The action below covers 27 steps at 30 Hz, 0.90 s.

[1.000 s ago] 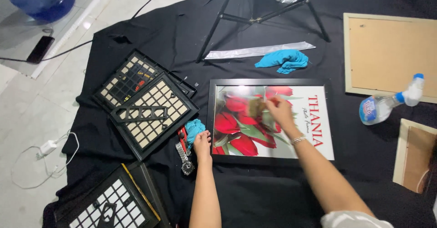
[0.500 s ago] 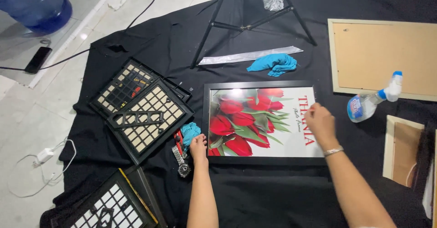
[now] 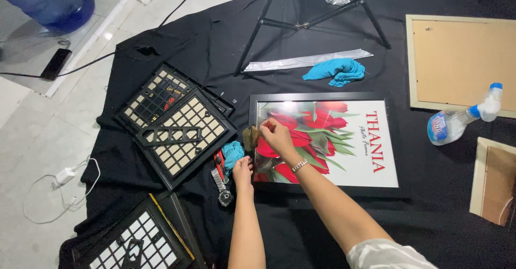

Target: Cleaning a framed picture using glass cleaner, a cloth, and a brush

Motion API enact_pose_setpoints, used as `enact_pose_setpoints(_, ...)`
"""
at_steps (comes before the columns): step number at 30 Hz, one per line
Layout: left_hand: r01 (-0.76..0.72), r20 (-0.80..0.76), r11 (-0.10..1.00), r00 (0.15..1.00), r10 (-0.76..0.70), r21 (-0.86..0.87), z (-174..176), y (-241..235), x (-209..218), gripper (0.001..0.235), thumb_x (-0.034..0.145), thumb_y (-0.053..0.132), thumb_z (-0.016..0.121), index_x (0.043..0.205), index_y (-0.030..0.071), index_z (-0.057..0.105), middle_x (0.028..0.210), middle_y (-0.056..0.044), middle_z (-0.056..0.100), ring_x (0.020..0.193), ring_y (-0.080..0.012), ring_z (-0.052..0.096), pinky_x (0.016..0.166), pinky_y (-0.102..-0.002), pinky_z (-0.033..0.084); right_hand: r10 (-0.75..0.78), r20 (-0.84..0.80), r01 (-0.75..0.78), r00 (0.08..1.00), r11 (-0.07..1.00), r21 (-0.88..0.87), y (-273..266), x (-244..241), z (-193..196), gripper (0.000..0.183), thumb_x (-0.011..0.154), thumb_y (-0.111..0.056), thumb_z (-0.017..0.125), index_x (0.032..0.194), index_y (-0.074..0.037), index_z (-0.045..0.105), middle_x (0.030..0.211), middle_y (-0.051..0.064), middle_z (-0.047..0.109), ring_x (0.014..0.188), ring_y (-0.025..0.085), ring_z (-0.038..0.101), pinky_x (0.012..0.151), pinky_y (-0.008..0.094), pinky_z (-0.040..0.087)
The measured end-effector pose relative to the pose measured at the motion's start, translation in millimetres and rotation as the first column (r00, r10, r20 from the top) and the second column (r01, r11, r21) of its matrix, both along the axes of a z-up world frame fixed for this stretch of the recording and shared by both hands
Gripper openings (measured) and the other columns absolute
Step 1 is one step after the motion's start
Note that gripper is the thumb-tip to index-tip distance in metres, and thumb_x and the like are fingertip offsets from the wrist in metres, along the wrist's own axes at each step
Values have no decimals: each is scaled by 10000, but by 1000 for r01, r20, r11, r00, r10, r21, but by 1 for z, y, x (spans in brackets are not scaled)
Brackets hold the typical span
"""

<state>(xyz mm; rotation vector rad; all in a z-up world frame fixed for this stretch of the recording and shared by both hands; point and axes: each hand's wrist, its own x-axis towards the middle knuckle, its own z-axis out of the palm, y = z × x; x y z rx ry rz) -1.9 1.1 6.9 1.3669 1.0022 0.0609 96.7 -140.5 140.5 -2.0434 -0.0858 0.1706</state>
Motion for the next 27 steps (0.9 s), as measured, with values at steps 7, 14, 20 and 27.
enact_pose_setpoints(7, -11, 8, 1000, 1000, 11, -12, -12, 0, 4, 278, 955, 266, 587, 1158, 135, 726, 1148, -104, 760, 997, -239, 714, 855, -381, 542, -181, -131, 186, 975, 982, 24, -67, -15, -31, 140, 885, -321, 677, 985, -254, 748, 781, 82, 751, 841, 262, 729, 774, 390, 555)
enact_pose_setpoints(14, -8, 30, 1000, 1000, 8, -17, 5, -3, -3, 273, 953, 275, 591, 1150, 143, 726, 1136, -101, 763, 996, -243, 719, 849, -384, 543, -301, -158, 261, 941, 937, -231, -228, -45, -6, 281, 903, -416, 671, 1091, -231, 770, 1023, 183, 773, 1054, 410, 703, 919, 506, 533)
enact_pose_setpoints(20, -18, 35, 999, 999, 19, -35, 16, -6, -8, 280, 967, 300, 599, 1169, 149, 721, 1159, -96, 754, 1005, -245, 704, 865, -392, 530, -372, 113, 351, 921, 670, -654, -346, -68, 10, 242, 1011, -366, 569, 1086, -210, 738, 963, 165, 773, 984, 380, 745, 867, 490, 573)
enact_pose_setpoints(27, -13, 34, 1000, 999, 13, -16, 9, -4, -9, 273, 976, 285, 592, 1173, 151, 725, 1162, -86, 753, 1005, -235, 705, 862, -390, 534, -241, 198, 311, 950, 694, -650, -279, -77, -2, 206, 967, -257, 559, 1020, -95, 674, 890, 191, 725, 926, 393, 736, 824, 497, 566)
